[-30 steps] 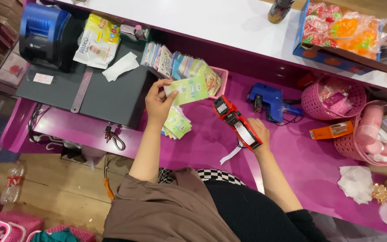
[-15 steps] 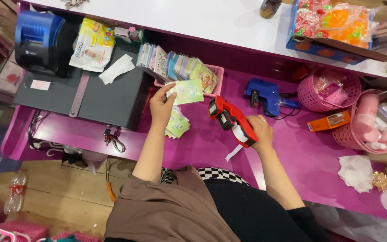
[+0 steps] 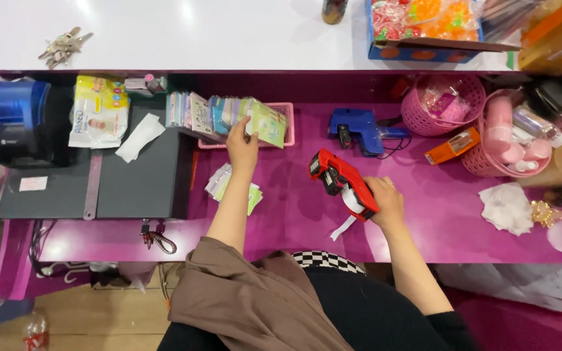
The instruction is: The person applies adhesive labels to small plastic-wrapped retail items by hand using a hand-held tape dispenser to secure them.
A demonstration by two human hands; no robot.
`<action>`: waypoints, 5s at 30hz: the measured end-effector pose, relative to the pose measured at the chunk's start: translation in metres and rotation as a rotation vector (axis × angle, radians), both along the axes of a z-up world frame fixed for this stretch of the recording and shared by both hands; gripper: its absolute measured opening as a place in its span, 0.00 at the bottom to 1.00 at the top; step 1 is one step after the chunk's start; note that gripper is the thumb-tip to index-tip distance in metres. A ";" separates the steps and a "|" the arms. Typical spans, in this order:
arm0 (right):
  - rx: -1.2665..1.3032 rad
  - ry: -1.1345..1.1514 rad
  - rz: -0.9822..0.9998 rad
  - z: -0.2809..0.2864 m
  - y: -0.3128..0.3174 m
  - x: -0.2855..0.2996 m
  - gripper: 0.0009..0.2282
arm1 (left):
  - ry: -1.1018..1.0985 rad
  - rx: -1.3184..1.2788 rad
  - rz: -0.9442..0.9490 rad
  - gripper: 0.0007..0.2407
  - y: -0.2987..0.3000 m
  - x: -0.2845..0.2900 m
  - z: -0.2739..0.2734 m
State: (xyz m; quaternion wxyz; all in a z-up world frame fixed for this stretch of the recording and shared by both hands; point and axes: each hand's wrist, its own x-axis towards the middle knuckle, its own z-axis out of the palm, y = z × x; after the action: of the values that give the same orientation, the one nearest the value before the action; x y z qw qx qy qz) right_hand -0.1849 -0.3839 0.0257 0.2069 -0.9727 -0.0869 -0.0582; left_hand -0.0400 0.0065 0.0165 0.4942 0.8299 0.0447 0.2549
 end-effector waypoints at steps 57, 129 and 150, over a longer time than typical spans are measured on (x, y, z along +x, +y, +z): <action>0.045 0.075 -0.614 -0.003 -0.086 0.009 0.31 | 0.314 -0.388 -0.486 0.12 -0.194 -0.045 -0.029; 0.091 0.205 0.620 -0.016 0.172 0.053 0.20 | 0.072 -0.811 0.389 0.07 0.091 -0.179 0.029; 0.591 0.195 0.239 0.001 0.135 0.052 0.13 | 0.174 0.559 0.310 0.14 0.061 -0.099 -0.058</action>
State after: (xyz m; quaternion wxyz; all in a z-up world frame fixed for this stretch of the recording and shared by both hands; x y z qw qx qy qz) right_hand -0.1326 -0.2492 0.0272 0.4929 -0.8546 -0.1593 0.0371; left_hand -0.1392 0.0672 -0.0414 0.1972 0.9354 0.1407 0.2576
